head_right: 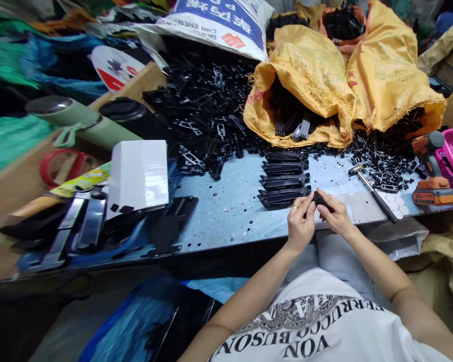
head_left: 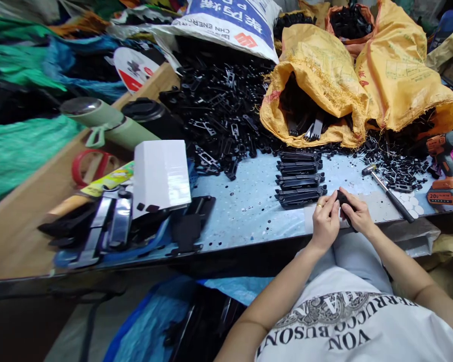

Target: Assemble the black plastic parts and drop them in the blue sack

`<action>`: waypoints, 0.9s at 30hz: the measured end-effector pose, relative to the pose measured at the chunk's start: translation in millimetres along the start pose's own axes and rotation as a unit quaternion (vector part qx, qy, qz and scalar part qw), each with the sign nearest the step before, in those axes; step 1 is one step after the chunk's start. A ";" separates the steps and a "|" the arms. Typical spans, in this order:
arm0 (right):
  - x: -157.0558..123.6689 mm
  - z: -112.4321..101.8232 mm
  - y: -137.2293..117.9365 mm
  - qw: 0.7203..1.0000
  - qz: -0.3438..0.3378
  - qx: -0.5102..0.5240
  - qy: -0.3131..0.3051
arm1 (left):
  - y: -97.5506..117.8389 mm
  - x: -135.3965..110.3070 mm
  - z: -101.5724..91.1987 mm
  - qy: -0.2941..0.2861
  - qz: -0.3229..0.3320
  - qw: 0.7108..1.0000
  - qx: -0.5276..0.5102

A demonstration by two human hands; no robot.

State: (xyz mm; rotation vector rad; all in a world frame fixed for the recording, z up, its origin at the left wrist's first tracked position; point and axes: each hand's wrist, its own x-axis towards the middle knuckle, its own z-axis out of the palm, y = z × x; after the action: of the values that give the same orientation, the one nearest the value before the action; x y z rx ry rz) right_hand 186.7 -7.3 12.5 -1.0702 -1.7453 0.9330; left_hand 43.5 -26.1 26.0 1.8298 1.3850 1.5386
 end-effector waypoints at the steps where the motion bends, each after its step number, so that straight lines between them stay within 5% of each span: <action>1: -2.4 5.5 -1.5 1.000 0.009 0.007 0.017 | 0.9 0.1 1.7 0.014 0.002 1.000 0.001; 5: -3.3 8.9 -0.3 0.998 0.013 -0.036 -0.047 | -9.8 -7.6 3.7 -0.022 -0.019 0.999 0.014; 8: 21.5 -19.8 8.7 0.975 0.004 -0.190 -0.114 | -22.3 -21.9 2.0 -0.028 -0.108 0.992 0.060; 11: 74.7 -74.5 26.2 0.936 0.031 -0.350 -0.016 | -25.9 -29.1 -2.8 -0.089 -0.097 0.977 0.168; 14: 139.1 -133.1 52.1 0.867 0.135 -0.455 0.148 | -21.9 -19.3 -6.0 -0.246 0.033 0.939 0.238; 18: 192.7 -175.9 85.3 0.819 0.337 -0.427 0.184 | -20.4 2.8 -1.8 -0.392 0.131 0.874 0.254; 23: 183.5 -184.0 95.0 0.832 0.363 -0.350 0.231 | -27.0 9.0 -5.9 -0.374 0.104 0.870 0.305; 27: 134.8 -182.9 75.4 0.818 0.228 -0.416 0.326 | -28.1 6.9 -13.4 -0.345 0.059 0.866 0.356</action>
State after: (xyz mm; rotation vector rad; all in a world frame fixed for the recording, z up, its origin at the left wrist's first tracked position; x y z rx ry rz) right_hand 341.8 171.9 46.8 -2.1362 -1.2891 -0.0706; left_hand 18.6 -11.7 12.0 2.5532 1.5589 0.2556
